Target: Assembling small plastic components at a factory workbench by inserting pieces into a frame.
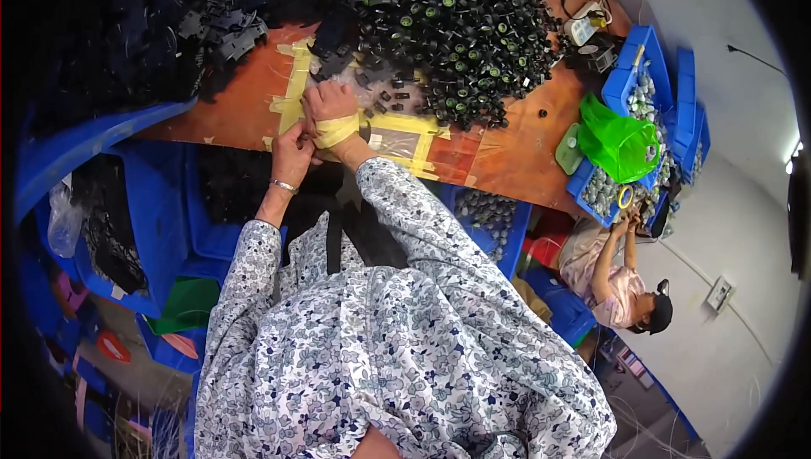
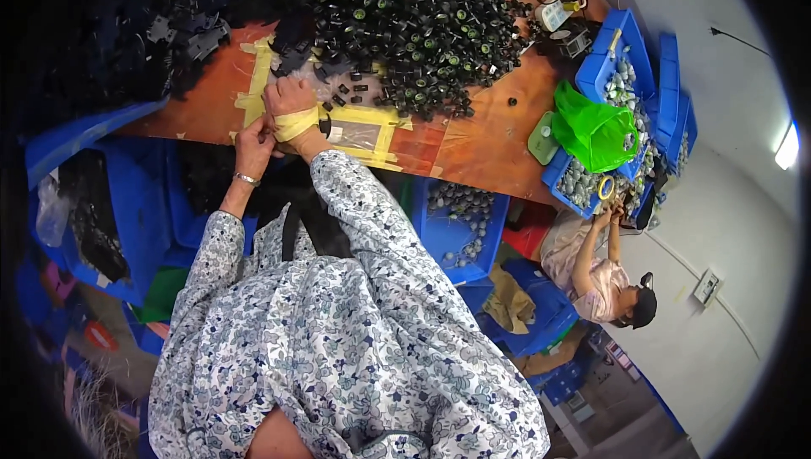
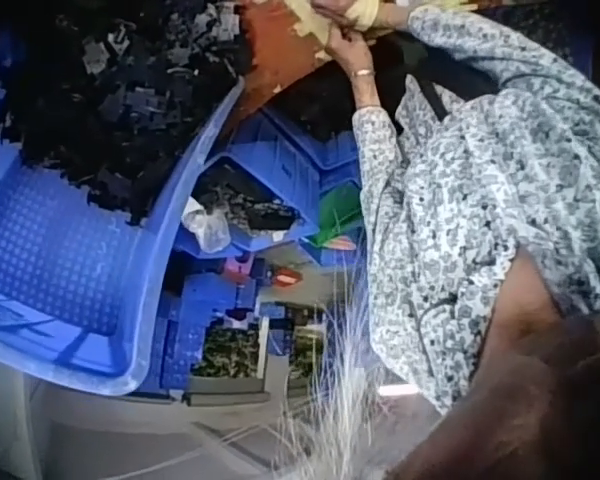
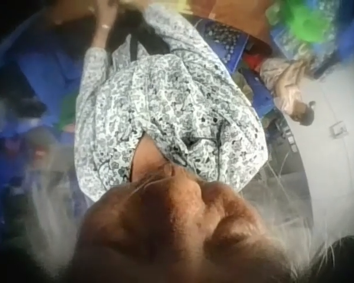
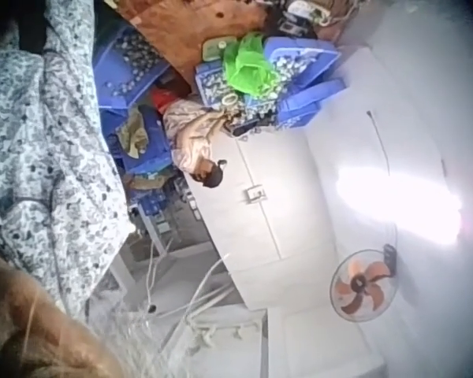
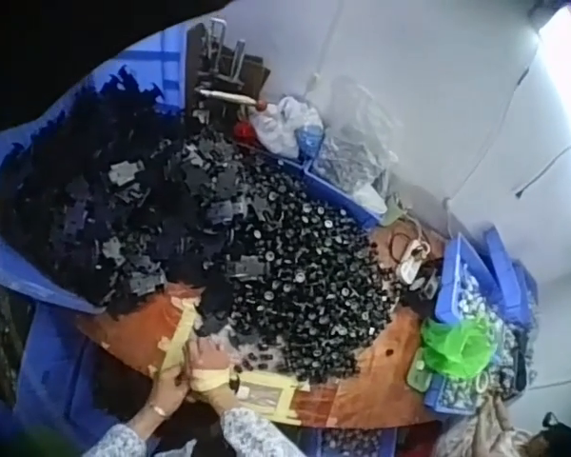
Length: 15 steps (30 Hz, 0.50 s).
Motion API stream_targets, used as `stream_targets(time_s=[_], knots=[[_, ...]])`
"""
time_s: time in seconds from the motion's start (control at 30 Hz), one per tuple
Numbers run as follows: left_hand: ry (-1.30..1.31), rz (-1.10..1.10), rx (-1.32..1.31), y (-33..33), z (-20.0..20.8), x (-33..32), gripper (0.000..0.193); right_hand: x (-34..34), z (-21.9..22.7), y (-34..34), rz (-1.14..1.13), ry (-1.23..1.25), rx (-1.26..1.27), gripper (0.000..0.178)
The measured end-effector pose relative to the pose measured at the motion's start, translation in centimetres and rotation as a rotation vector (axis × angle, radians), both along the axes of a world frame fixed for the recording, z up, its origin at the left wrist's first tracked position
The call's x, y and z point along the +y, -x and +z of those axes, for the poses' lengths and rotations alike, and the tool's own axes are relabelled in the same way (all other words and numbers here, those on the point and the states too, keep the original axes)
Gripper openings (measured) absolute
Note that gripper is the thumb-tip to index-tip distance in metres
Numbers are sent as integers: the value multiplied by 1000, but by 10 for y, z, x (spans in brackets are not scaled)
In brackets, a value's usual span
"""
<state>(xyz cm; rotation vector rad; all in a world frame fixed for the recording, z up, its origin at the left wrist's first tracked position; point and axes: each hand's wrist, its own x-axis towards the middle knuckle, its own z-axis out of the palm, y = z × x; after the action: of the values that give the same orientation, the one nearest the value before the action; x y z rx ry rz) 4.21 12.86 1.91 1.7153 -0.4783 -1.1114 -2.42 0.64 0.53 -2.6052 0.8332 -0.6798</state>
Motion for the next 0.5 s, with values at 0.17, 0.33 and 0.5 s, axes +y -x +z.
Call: stream_targets(time_s=[0.17, 0.33, 0.5], knots=[[4, -76, -205, 6, 2, -2, 20, -9, 23, 8, 73, -195, -248, 25], [-88, 83, -142, -20, 25, 43, 16, -23, 51, 91, -228, -186, -58, 11], [-118, 87, -161, -39, 41, 74, 17, -21, 25, 125, -180, 90, 173, 23]])
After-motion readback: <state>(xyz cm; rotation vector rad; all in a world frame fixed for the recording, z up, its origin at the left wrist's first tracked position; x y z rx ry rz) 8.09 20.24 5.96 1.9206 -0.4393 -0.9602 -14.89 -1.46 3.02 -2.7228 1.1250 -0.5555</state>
